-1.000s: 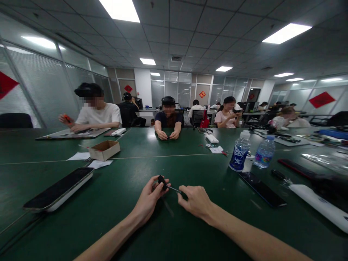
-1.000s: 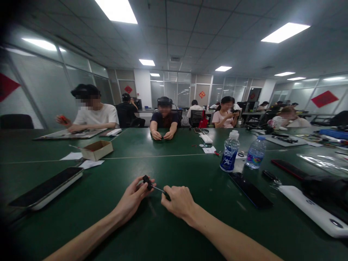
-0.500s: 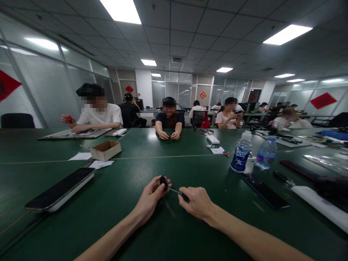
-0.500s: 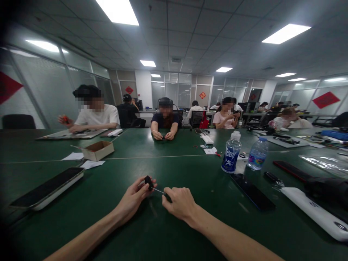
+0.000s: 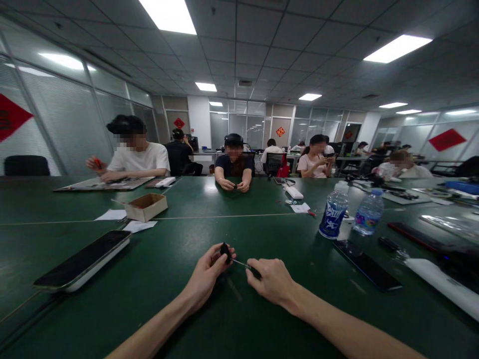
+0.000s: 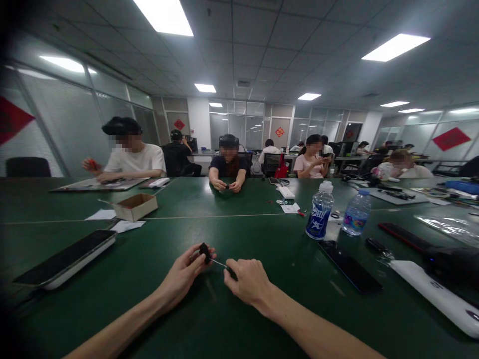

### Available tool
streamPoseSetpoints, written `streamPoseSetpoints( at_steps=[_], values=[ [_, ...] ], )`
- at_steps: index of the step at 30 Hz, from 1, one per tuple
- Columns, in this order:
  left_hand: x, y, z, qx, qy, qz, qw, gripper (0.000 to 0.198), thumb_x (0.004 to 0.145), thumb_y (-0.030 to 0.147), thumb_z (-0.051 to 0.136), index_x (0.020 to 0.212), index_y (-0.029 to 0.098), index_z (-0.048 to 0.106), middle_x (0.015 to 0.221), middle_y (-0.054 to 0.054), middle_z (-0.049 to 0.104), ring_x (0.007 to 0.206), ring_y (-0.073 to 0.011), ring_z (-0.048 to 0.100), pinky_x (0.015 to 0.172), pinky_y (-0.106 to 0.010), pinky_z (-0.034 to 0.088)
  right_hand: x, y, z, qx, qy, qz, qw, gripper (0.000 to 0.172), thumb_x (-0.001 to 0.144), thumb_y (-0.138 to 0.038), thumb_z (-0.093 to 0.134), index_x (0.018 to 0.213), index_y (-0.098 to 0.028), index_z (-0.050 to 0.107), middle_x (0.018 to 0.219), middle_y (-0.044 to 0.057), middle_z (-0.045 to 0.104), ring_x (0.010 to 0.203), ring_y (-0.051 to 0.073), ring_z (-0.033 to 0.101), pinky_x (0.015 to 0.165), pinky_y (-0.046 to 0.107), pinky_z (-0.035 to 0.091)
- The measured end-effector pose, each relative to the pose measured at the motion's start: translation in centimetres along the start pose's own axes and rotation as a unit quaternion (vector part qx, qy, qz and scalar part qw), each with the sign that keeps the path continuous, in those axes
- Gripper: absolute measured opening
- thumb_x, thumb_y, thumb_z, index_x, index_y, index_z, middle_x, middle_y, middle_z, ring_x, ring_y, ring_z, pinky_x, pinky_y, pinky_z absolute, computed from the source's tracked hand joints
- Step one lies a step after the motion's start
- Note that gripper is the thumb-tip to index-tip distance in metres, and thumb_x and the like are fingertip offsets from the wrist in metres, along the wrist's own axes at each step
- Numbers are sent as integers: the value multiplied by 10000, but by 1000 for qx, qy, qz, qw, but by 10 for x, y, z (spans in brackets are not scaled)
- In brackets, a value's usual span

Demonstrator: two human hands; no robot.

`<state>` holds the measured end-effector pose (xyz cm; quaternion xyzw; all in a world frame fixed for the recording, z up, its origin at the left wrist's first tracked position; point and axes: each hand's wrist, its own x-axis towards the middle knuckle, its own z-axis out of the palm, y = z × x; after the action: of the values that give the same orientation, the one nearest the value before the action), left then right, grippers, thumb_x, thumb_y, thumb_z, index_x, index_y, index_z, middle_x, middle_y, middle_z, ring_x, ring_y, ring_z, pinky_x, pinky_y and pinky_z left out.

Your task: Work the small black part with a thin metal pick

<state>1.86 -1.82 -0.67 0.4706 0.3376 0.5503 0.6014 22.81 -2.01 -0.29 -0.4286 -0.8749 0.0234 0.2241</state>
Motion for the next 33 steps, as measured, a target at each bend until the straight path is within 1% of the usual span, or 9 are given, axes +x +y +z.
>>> streamPoseSetpoints(
  at_steps=[5, 9, 12, 14, 16, 21, 25, 30, 33],
  values=[
    [3, -3, -3, -3, -14, 2, 1000, 353, 842, 333, 593, 1148, 168, 532, 1167, -127, 587, 1100, -248, 550, 1012, -434, 393, -1, 0, -1, -19, -2, -3, 1000, 212, 937, -324, 411, 963, -199, 579, 712, 4, 589, 584, 111, 527, 560, 212, 370],
    [3, -5, -6, -18, -16, -9, 1000, 357, 844, 346, 590, 1142, 159, 530, 1156, -139, 593, 1087, -256, 561, 996, -438, 405, -2, 0, -2, -9, -2, -16, 1000, 230, 948, -343, 412, 1049, -205, 566, 763, 18, 608, 611, 120, 547, 562, 211, 390],
    [1, -5, -4, -21, -6, -3, 1000, 330, 833, 362, 603, 1077, 145, 558, 1105, -137, 613, 1063, -253, 574, 986, -432, 413, 1, 2, 1, 15, 15, -17, 1000, 246, 961, -344, 402, 1101, -205, 550, 837, 34, 628, 665, 134, 576, 592, 222, 417],
    [-1, -5, -2, -11, -38, -5, 999, 310, 813, 353, 632, 1016, 126, 579, 1044, -139, 631, 1021, -254, 593, 967, -434, 425, 5, 4, 3, 33, 54, 8, 998, 252, 972, -327, 382, 1118, -195, 539, 909, 51, 636, 733, 150, 596, 642, 240, 436],
    [-2, -5, 0, -7, -72, -13, 997, 296, 814, 333, 634, 1011, 121, 575, 1033, -140, 630, 983, -250, 605, 956, -447, 429, 8, 6, 6, 45, 80, 32, 995, 250, 975, -319, 375, 1112, -189, 538, 929, 56, 638, 754, 158, 604, 663, 251, 444],
    [-1, -3, -2, -65, -47, 3, 997, 246, 859, 303, 575, 1028, 125, 564, 1057, -132, 602, 1040, -243, 567, 986, -427, 395, 8, 6, 7, 60, 47, -6, 997, 234, 964, -338, 402, 1061, -198, 564, 817, 24, 636, 656, 128, 591, 617, 229, 436],
    [3, -6, -8, -93, -25, 3, 995, 268, 864, 283, 571, 1097, 152, 554, 1062, -116, 586, 1048, -226, 549, 967, -391, 400, 5, 6, 7, 60, 28, -21, 998, 226, 955, -325, 414, 1025, -190, 583, 737, 5, 620, 584, 102, 564, 576, 208, 418],
    [6, -10, -11, -82, -1, 0, 997, 312, 859, 293, 577, 1143, 166, 560, 1075, -115, 581, 1022, -201, 542, 891, -320, 415, 5, 6, 9, 36, 21, -24, 999, 219, 940, -325, 433, 993, -190, 596, 730, 10, 622, 596, 114, 565, 582, 225, 403],
    [6, -11, -11, -68, 5, -2, 998, 330, 851, 299, 588, 1154, 170, 564, 1086, -116, 584, 1015, -197, 541, 877, -310, 406, 6, 6, 9, 37, 15, -24, 999, 221, 943, -320, 424, 1006, -192, 593, 749, 15, 629, 605, 116, 566, 589, 228, 401]
  ],
)
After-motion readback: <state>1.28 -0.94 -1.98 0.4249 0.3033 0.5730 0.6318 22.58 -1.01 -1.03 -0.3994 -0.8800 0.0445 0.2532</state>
